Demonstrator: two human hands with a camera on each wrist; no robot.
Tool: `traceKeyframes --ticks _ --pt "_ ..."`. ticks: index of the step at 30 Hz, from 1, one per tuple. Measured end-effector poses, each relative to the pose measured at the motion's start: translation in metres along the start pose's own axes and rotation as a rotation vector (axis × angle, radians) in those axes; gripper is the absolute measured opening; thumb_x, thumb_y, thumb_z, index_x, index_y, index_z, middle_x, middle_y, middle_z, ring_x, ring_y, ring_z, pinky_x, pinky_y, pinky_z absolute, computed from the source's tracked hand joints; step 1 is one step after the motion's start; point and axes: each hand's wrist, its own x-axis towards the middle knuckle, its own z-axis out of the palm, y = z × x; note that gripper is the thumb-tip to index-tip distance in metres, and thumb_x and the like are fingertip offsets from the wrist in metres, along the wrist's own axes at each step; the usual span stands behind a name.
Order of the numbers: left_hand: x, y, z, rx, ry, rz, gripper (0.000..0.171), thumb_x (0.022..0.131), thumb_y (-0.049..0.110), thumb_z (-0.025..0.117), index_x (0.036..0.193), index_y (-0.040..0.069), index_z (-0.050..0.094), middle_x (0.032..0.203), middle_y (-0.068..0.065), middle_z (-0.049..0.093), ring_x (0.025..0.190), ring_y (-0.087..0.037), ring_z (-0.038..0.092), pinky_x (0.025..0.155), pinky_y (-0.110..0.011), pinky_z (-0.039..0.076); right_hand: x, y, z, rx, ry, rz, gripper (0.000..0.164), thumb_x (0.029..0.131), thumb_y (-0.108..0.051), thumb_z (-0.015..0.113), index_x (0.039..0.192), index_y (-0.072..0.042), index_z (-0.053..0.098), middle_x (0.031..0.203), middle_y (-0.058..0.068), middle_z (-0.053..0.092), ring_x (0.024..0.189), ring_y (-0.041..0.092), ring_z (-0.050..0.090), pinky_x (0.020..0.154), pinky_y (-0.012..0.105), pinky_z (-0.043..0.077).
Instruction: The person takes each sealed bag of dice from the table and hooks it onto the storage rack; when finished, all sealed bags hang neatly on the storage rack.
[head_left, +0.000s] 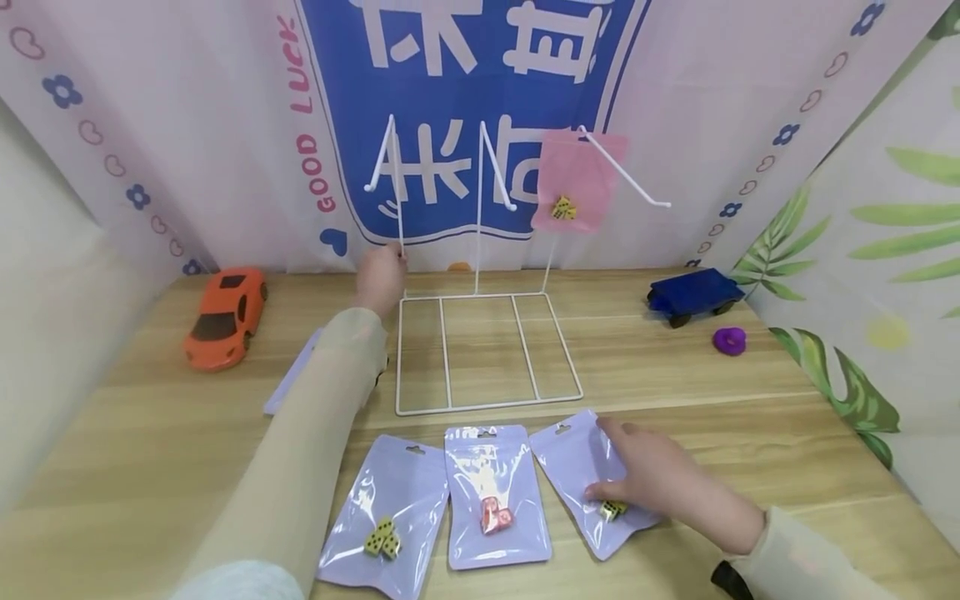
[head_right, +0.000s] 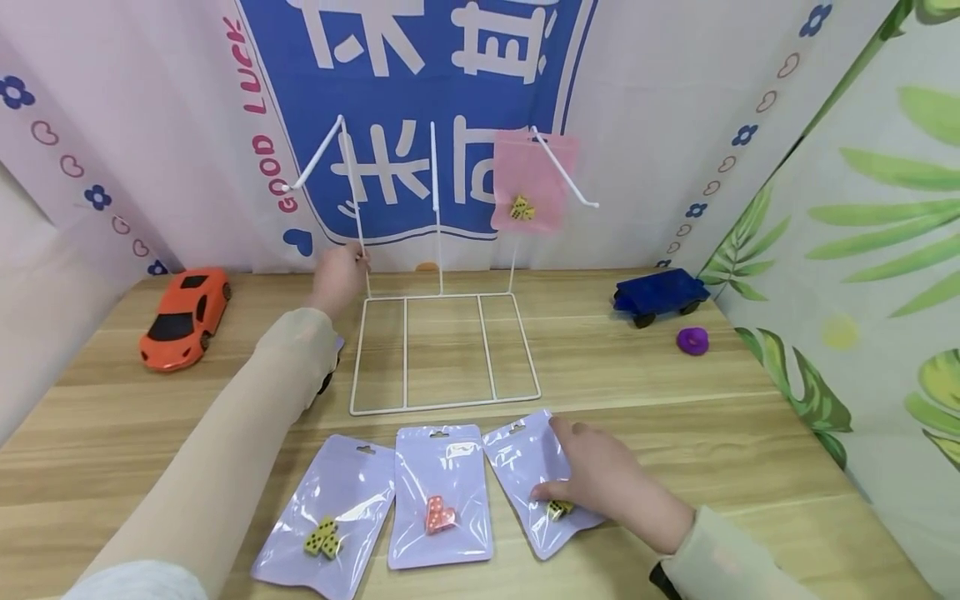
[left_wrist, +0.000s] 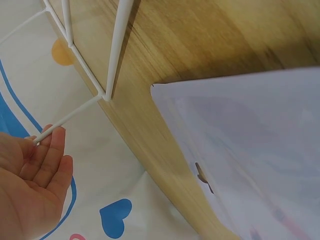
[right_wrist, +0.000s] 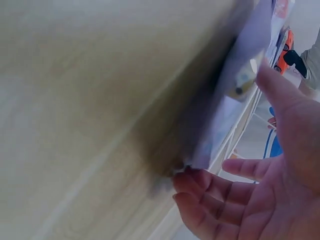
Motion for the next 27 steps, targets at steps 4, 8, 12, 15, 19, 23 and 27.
traceKeyframes --ticks 4,8,12,15,19,23,27 --pt "0.001 -0.002 0.000 -0.013 -0.011 -0.003 0.023 0.098 0.011 0.040 0.107 -0.001 0.056 0.087 -0.013 0.055 0.078 -0.026 0.052 0.068 -0.035 0.046 0.000 0.000 0.002 0.013 0.011 0.006 0.097 0.059 -0.064 0.071 0.128 0.000 0.045 0.105 0.020 0.058 0.087 0.034 0.059 0.074 0.047 0.048" --pt "0.003 -0.004 0.002 0.004 -0.005 0.007 0.022 0.098 0.012 0.040 0.107 -0.001 0.056 0.086 -0.012 0.056 0.076 -0.026 0.053 0.067 -0.035 0.046 0.003 0.003 0.003 0.084 0.022 0.000 0.087 0.062 -0.049 0.078 0.127 0.000 0.046 0.111 0.023 0.055 0.094 0.039 0.057 0.080 0.051 0.046" --pt "0.004 -0.006 0.003 0.028 0.016 0.023 0.020 0.097 0.011 0.042 0.103 -0.001 0.057 0.084 -0.012 0.057 0.075 -0.026 0.053 0.067 -0.036 0.046 0.005 0.010 0.004 0.226 0.037 -0.007 0.083 0.065 -0.029 0.081 0.130 0.004 0.041 0.120 0.029 0.050 0.107 0.044 0.050 0.089 0.055 0.039" --pt "0.004 -0.005 0.003 0.039 0.036 0.035 0.018 0.096 0.011 0.043 0.100 0.000 0.057 0.083 -0.013 0.057 0.075 -0.027 0.053 0.067 -0.037 0.046 0.006 0.018 0.004 0.362 0.051 0.032 0.084 0.066 -0.018 0.080 0.134 0.004 0.034 0.121 0.031 0.048 0.106 0.043 0.050 0.088 0.054 0.040" --pt "0.003 -0.004 0.002 0.046 0.052 0.037 0.020 0.097 0.012 0.043 0.099 0.000 0.058 0.083 -0.013 0.058 0.076 -0.029 0.054 0.068 -0.039 0.045 0.008 0.029 0.002 0.529 0.059 0.132 0.074 0.070 -0.013 0.076 0.129 0.006 0.034 0.111 0.027 0.053 0.094 0.033 0.054 0.079 0.048 0.046" --pt "0.001 -0.003 0.002 0.053 0.052 0.034 0.021 0.097 0.013 0.042 0.100 0.000 0.058 0.084 -0.014 0.058 0.077 -0.029 0.053 0.069 -0.040 0.044 0.008 0.038 0.001 0.676 0.070 0.207 0.057 0.075 -0.012 0.072 0.118 0.011 0.042 0.098 0.016 0.057 0.086 0.024 0.054 0.074 0.038 0.046" --pt "0.000 -0.002 0.001 0.051 0.047 0.032 0.021 0.097 0.013 0.042 0.101 0.000 0.058 0.084 -0.014 0.058 0.077 -0.029 0.053 0.069 -0.040 0.045 0.007 0.041 -0.001 0.830 0.065 0.249 0.052 0.079 -0.009 0.067 0.117 0.015 0.042 0.093 0.013 0.058 0.080 0.020 0.056 0.069 0.033 0.047"
